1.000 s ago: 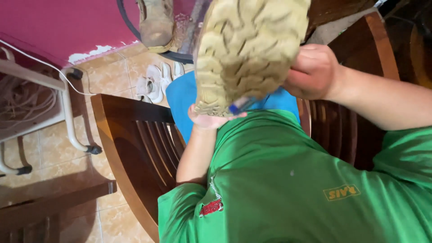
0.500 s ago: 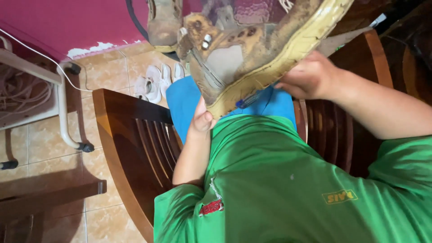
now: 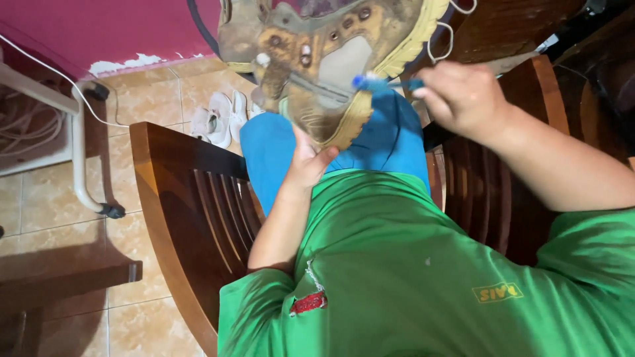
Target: Scrubbing the upper and sole of a boot using a toothbrush to remove dirt.
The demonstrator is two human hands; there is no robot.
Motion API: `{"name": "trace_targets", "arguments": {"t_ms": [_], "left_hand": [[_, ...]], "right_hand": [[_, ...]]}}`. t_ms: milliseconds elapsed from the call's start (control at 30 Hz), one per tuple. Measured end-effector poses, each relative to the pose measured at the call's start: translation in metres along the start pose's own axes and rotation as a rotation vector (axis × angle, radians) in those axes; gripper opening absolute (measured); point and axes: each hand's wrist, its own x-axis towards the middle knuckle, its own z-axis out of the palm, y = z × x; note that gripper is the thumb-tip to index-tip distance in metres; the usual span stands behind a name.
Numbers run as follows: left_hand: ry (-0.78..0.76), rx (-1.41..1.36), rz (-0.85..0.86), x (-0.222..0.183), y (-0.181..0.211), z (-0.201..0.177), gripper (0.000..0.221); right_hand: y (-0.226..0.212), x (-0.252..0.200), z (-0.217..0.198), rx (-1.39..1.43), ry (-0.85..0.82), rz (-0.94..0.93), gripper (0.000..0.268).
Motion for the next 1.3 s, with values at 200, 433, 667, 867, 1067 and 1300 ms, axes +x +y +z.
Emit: {"name": "trace_targets", "arguments": {"t_ms": [200,433,667,867,1067,1300], "left_hand": [[0.015,-0.057,0.005,0.004,-0.009,0.005,0.110],[0.055,-0.231,0.002,0.004,-0.003,0.010,0.110],[0.118,-0.078,0.074,0.006,-0.001,0.014,0.106],[0.239,-0.137,-0.007,-0.002,-0.038,-0.023,0.113],[0.338,-0.121,0.006,0.001,-0.029,-0.020,0.113],[0.340,-0.090,-0.009,-0.003,-0.037,-0.020,0.113]], "right_hand": [[0.007,0.006,-0.005,-0.050,-0.165,-0.093,0.021],[-0.014,0.004,-0.005,-0.034,-0.110,-0.027,0.014],[0.002,0.003,-0.006,-0.245,-0.055,0.042,0.014],[-0.006,0.007,0.020,-0.019,-0.174,-0.033,0.011],[0.028,-0.001,0.031,-0.025,-0.161,0.021,0.029],[0.031,-0.003,0.036,-0.012,-0.033,0.126,0.017]]}}
